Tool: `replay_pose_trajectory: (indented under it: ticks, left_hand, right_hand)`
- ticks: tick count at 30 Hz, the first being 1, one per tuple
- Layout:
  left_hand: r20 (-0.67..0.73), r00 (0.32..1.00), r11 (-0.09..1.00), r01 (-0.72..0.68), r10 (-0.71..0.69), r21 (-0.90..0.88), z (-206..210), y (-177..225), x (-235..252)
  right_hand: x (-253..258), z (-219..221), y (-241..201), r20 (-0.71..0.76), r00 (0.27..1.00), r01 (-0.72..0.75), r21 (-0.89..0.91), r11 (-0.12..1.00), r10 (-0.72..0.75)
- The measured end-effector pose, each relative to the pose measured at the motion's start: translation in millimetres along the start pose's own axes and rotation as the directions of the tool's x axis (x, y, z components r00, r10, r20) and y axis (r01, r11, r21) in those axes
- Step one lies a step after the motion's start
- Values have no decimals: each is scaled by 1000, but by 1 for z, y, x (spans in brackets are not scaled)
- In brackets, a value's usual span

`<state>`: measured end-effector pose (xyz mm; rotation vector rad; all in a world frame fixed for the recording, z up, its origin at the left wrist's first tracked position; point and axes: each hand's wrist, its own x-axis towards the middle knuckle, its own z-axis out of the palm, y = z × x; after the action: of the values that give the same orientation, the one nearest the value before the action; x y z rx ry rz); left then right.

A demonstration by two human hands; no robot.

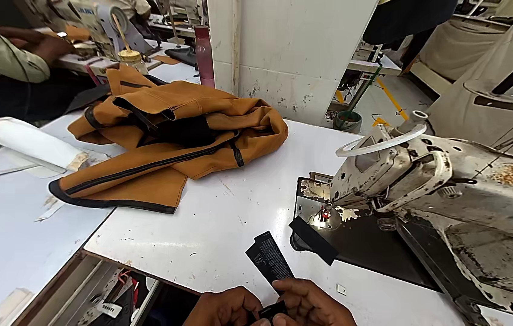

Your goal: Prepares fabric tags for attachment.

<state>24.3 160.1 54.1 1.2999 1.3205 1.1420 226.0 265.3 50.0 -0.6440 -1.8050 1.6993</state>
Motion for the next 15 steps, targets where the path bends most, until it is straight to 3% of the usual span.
replay_pose_trajectory:
  ticks: [5,15]
  left_hand:
    - [-67,991,994,114,-113,3,2,-6,3]
    - [-197,976,995,90,-95,-35,3,-12,7]
  right_hand:
    - [-3,2,0,-83,984,-156,40,987,158]
    - [-4,-6,0,-207,968,-142,9,990,141]
